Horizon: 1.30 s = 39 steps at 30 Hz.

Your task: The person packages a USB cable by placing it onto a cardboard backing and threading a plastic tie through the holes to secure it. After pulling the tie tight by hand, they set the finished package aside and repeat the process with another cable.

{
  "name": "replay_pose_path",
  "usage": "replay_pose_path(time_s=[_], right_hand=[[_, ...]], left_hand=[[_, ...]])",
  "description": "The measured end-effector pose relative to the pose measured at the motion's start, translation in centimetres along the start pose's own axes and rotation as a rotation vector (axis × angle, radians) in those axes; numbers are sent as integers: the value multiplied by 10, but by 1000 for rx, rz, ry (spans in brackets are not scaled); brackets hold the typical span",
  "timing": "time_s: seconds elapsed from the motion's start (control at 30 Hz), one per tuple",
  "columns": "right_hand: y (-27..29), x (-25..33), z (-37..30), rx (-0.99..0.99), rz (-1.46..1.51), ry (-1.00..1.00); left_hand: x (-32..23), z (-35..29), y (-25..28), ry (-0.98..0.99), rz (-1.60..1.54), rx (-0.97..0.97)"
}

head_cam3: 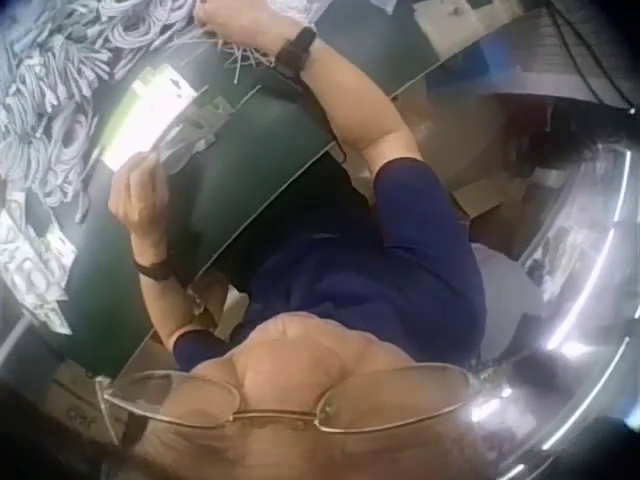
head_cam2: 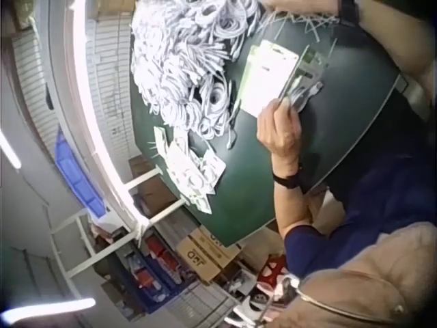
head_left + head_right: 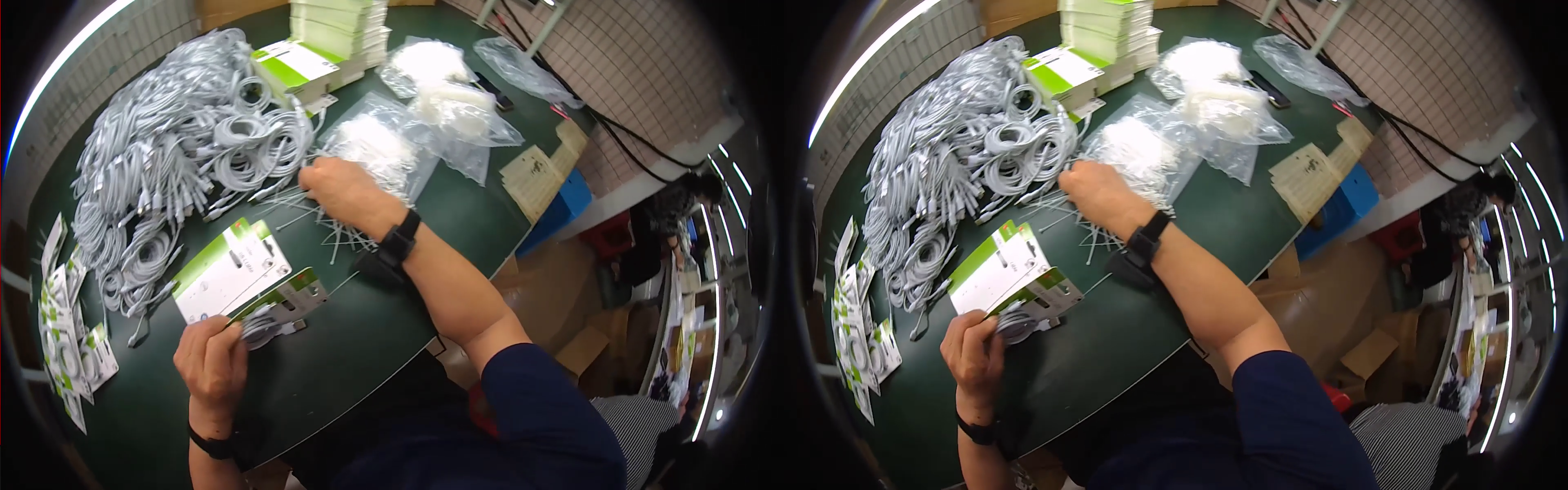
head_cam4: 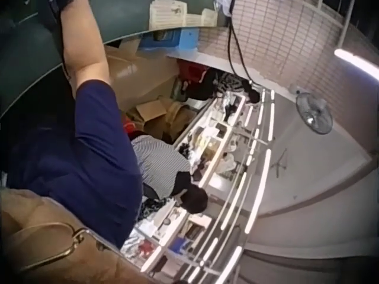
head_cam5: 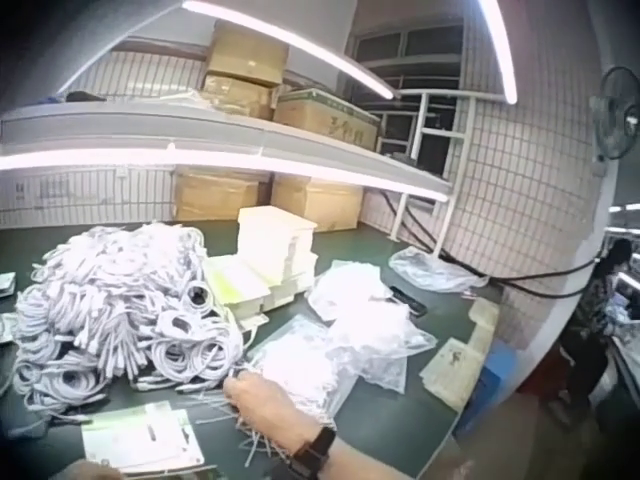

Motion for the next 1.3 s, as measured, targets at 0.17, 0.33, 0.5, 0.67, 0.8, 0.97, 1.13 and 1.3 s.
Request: replay_pose_path(time_s=[0.17, 0.33, 0.5, 0.67, 0.8, 0.97, 1.13, 1.3], right_hand=[[-18, 10, 12, -105, 55, 72], [-40, 21, 13, -281, 80, 121], [-28, 28, 9, -371, 70, 112], [-25, 33, 21, -349, -25, 167], [-23, 35, 22, -336, -64, 206], [-27, 32, 26, -380, 63, 157], [-16, 38, 25, -408, 59, 188], [1, 39, 18, -582, 107, 190]], left_hand=[[14, -14, -5, 26, 52, -7], [39, -26, -11, 44, -2, 23], [8, 1, -8, -16, 160, -6], [5, 7, -9, -38, 174, -26], [5, 10, -12, -54, 158, -7], [4, 7, -10, -91, 141, 11], [7, 10, -10, -42, 137, 50], [10, 11, -12, -80, 132, 36]])
Point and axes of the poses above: each hand's wrist, its own z-axis towards the middle knuckle, its own y-axis out of the back of the hand, x = y × z, the point moved 7 cm from there along z, towards the middle knuckle, and after that the axes turned 6 degrees about z, right-handed, at the moved point
